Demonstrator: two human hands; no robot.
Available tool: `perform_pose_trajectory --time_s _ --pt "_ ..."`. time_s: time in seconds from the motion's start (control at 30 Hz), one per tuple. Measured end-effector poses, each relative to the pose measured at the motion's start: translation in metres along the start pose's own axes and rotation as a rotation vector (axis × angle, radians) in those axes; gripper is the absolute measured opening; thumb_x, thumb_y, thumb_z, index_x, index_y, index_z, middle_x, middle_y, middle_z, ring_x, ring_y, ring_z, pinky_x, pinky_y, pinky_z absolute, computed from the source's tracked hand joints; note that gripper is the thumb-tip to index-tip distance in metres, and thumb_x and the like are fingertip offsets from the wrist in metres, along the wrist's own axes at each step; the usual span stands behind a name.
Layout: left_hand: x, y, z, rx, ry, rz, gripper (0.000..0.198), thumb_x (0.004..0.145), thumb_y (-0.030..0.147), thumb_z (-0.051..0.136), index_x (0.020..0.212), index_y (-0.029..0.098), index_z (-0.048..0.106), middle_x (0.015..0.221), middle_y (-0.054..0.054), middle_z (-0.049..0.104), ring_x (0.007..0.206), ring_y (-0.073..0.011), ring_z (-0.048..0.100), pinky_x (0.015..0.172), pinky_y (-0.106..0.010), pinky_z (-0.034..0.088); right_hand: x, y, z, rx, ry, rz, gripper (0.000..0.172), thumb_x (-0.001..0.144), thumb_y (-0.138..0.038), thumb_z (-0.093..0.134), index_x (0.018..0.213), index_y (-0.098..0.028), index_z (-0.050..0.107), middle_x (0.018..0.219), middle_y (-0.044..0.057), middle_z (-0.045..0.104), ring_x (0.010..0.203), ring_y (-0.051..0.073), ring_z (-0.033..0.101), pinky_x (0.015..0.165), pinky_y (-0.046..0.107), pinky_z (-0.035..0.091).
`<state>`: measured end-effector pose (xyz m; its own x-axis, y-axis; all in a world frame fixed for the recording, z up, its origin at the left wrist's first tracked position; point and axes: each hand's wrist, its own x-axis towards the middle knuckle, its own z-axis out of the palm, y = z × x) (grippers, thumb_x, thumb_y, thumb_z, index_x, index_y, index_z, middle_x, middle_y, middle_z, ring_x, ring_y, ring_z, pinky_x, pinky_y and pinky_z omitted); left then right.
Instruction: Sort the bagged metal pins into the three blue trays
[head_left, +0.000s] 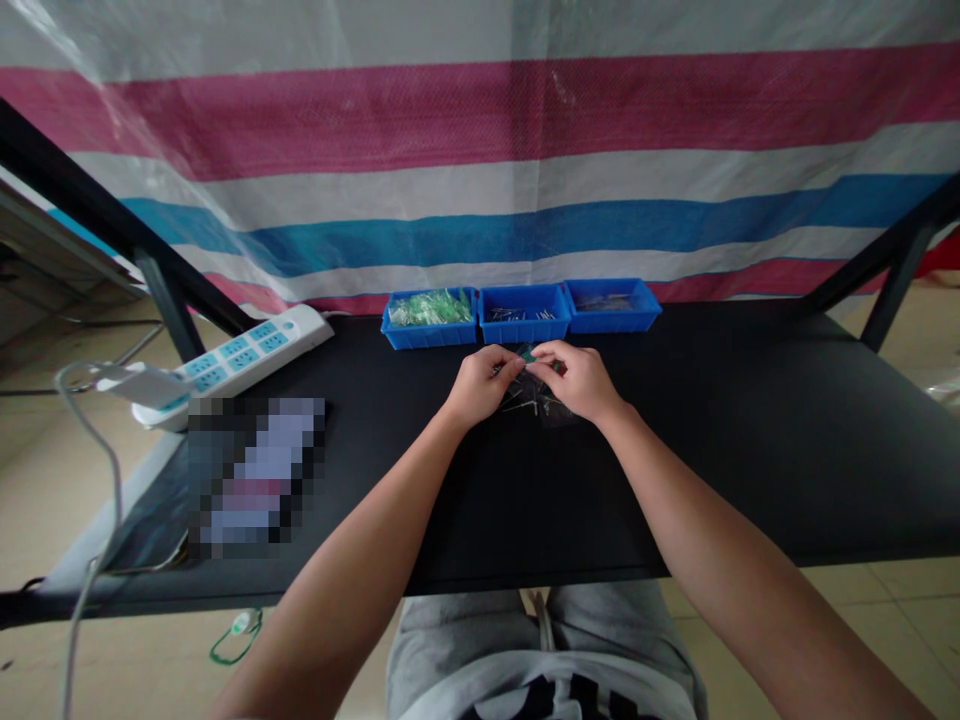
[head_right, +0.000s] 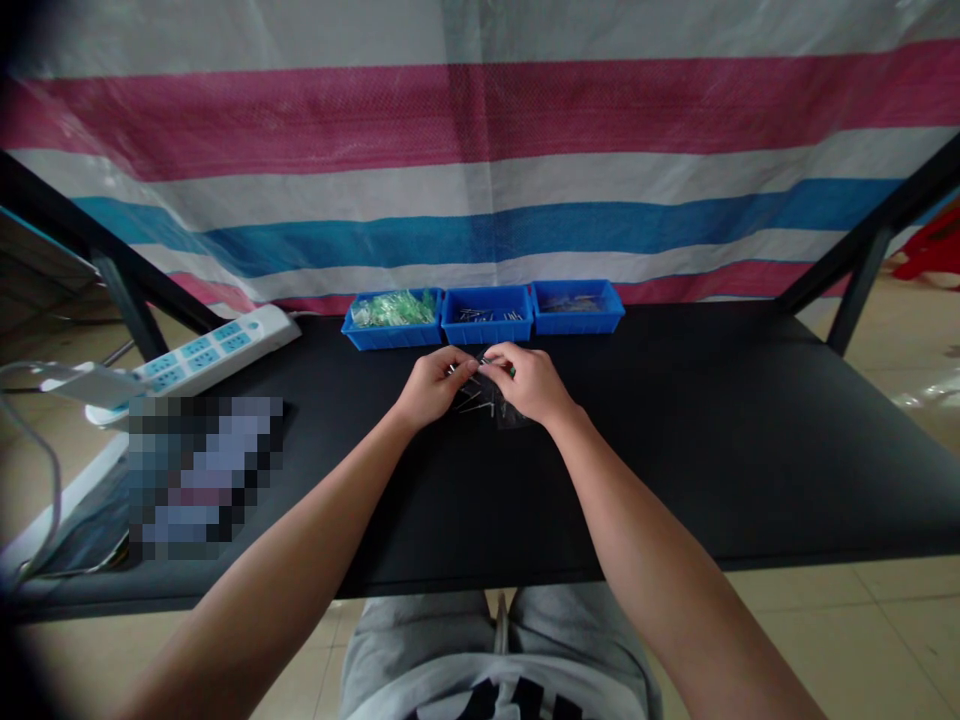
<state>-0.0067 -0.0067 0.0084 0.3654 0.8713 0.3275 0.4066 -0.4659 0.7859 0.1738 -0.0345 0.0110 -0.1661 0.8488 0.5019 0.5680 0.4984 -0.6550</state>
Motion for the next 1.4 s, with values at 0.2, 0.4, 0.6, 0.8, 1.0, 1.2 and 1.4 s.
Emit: perform_pose_trajectory --time_s 0.2,0.4,0.6,0.8,1.0,1.2,1.4 --pt "-0.0004 -0.0018 -0.0011 -0.021 0.098 0.019 0.017 0.083 0.03 0.057 0.082 0.016 0.067 0.082 -0.004 0.067 0.077 -0.0152 0.06 0.065 -0.025 0.044 0.0013 0.0032 -0.0074 -0.034 -0.032 0.061 0.03 0.091 -0.039 0.05 0.075 -0.018 0.065 0.067 0.003 0.07 0.057 0.015 0.063 0.057 0.025 0.042" --pt "-0.0006 -0.0033 0.0015 -0.038 0.114 0.004 0.022 0.081 0.037 0.06 0.084 0.016 0.067 0.079 -0.003 0.066 0.074 -0.0143 0.059 0.069 -0.026 0.045 0.0008 0.0069 -0.0035 0.073 -0.023 0.111 0.023 0.089 -0.034 0.053 0.076 -0.018 0.062 0.068 0.004 0.07 0.058 0.015 0.064 0.059 0.026 0.045" --pt "-0.0005 -0.0021 0.0021 0.029 0.08 -0.058 0.045 0.09 0.05 0.043 0.075 0.015 0.066 0.07 -0.003 0.064 0.066 -0.0142 0.057 0.062 -0.025 0.042 0.0007 0.0054 -0.0004 0.142 0.013 0.106 0.016 0.087 -0.03 0.055 0.078 -0.018 0.061 0.071 0.004 0.07 0.063 0.016 0.066 0.063 0.027 0.048" --pt "-0.0005 -0.0037 0.0017 0.082 0.053 -0.047 0.036 0.088 0.045 0.049 0.078 0.016 0.067 0.076 -0.003 0.068 0.07 -0.0151 0.06 0.066 -0.026 0.045 0.0013 0.0023 0.0023 0.161 0.026 0.101 0.01 0.083 -0.028 0.059 0.08 -0.019 0.062 0.074 0.003 0.07 0.069 0.017 0.066 0.067 0.028 0.049" --pt "-0.0004 -0.0019 -0.0002 0.069 0.087 -0.016 0.02 0.084 0.033 0.056 0.083 0.017 0.067 0.083 -0.004 0.07 0.076 -0.016 0.062 0.07 -0.027 0.047 0.0015 0.0027 0.0009 0.268 0.003 0.147 0.011 0.079 -0.029 0.063 0.08 -0.018 0.063 0.077 0.004 0.068 0.07 0.017 0.063 0.064 0.028 0.048" --pt "0.0002 -0.0004 0.0011 0.106 0.115 -0.03 0.01 0.082 0.026 0.061 0.082 0.018 0.067 0.086 -0.003 0.07 0.079 -0.0166 0.063 0.075 -0.029 0.048 0.0015 0.0058 -0.0008 0.352 -0.049 0.23 0.013 0.074 -0.03 0.066 0.075 -0.017 0.065 0.072 0.002 0.066 0.064 0.015 0.057 0.062 0.028 0.045" --pt "-0.0009 0.0007 -0.0011 0.151 0.138 0.0 0.01 0.081 0.027 0.062 0.082 0.019 0.068 0.086 -0.004 0.071 0.081 -0.0175 0.063 0.077 -0.03 0.048 0.0011 0.005 -0.0025 0.384 -0.004 0.222 0.016 0.073 -0.031 0.066 0.068 -0.017 0.062 0.065 0.0 0.061 0.058 0.012 0.051 0.058 0.027 0.04"
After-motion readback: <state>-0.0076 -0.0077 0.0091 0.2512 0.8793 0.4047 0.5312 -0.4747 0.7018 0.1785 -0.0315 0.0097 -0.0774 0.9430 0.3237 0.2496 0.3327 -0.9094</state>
